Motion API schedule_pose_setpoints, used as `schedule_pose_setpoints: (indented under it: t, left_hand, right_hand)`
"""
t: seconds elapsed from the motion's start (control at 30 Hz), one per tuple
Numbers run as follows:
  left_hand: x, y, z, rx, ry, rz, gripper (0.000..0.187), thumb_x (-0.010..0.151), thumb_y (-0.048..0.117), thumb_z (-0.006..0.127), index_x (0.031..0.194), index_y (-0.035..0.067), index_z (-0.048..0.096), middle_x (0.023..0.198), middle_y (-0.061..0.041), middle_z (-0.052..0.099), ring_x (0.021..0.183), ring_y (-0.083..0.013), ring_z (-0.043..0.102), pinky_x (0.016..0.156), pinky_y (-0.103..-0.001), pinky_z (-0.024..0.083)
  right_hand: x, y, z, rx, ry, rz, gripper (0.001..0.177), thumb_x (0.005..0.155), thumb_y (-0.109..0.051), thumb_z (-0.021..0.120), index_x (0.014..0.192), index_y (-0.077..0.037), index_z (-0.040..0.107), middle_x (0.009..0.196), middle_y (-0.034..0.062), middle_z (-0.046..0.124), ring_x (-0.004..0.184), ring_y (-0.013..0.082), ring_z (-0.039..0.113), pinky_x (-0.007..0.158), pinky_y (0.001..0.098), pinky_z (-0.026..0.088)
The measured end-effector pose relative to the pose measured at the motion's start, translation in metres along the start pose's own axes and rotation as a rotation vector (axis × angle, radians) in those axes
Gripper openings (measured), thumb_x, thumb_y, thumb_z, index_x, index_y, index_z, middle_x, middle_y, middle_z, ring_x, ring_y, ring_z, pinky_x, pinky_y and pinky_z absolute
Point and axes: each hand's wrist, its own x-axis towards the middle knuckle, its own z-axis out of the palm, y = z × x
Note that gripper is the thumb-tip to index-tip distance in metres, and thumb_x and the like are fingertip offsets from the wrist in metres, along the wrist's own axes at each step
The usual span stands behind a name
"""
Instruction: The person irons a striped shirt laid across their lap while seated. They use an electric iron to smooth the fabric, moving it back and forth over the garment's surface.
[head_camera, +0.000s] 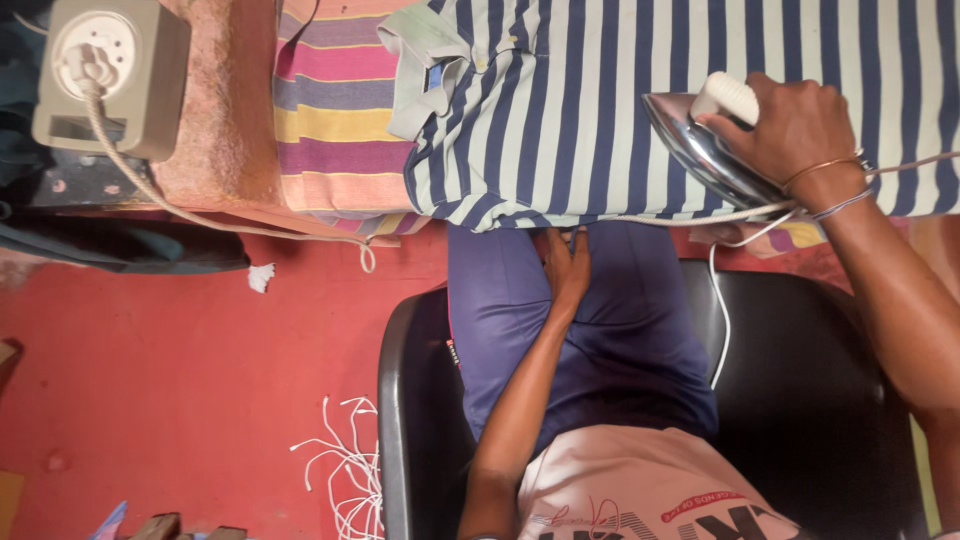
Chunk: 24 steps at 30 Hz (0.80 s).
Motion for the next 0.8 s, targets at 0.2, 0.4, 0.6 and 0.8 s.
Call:
schedule_pose_setpoints:
  t: [0.2,0.4,0.6,0.8]
  left_hand:
    - [0.002,-0.005,0.005,0.006,0.002,0.055,0.046,0.098,0.031,0.057,0.136,0.005,0.054,0.125,-0.022,0.068,0.117,-0.0433,0.063,0.098,-0.051,0.046]
    - [0.002,-0.005,0.004,0.013,-0.016,0.066,0.041,0.098,0.03,0.055,0.13,0.004,0.06,0.126,-0.022,0.067,0.118,-0.0418,0.062,0.098,-0.05,0.046]
    - [0.001,-0.006,0.004,0.055,0.014,0.078,0.039,0.099,0.032,0.058,0.123,0.003,0.063,0.124,-0.024,0.068,0.116,-0.0438,0.062,0.098,-0.051,0.046]
    - [-0.002,0.008,-0.003,0.017,-0.005,0.021,0.04,0.097,0.035,0.057,0.126,0.007,0.062,0.117,-0.022,0.072,0.112,-0.0424,0.066,0.096,-0.05,0.048]
  right_hand:
    - [0.023,-0.031,0.0,0.045,-0.011,-0.108,0.058,0.104,-0.063,0.067,0.11,-0.005,0.075,0.066,0.0132,0.067,0.056,0.0242,0.067,0.055,0.0382,0.056]
    - [0.069,-0.113,0.004,0.241,-0.114,-0.214,0.059,0.099,-0.06,0.063,0.115,-0.004,0.073,0.065,0.0139,0.07,0.048,0.0228,0.068,0.044,0.0373,0.054]
    - [0.103,-0.183,0.011,0.29,-0.081,-0.322,0.065,0.1,-0.066,0.06,0.108,-0.002,0.071,0.056,0.0131,0.065,0.046,0.0247,0.065,0.043,0.0382,0.053]
    - [0.095,-0.176,0.011,0.286,-0.028,-0.362,0.063,0.1,-0.065,0.062,0.108,-0.004,0.072,0.062,0.0135,0.067,0.054,0.027,0.068,0.049,0.0396,0.054]
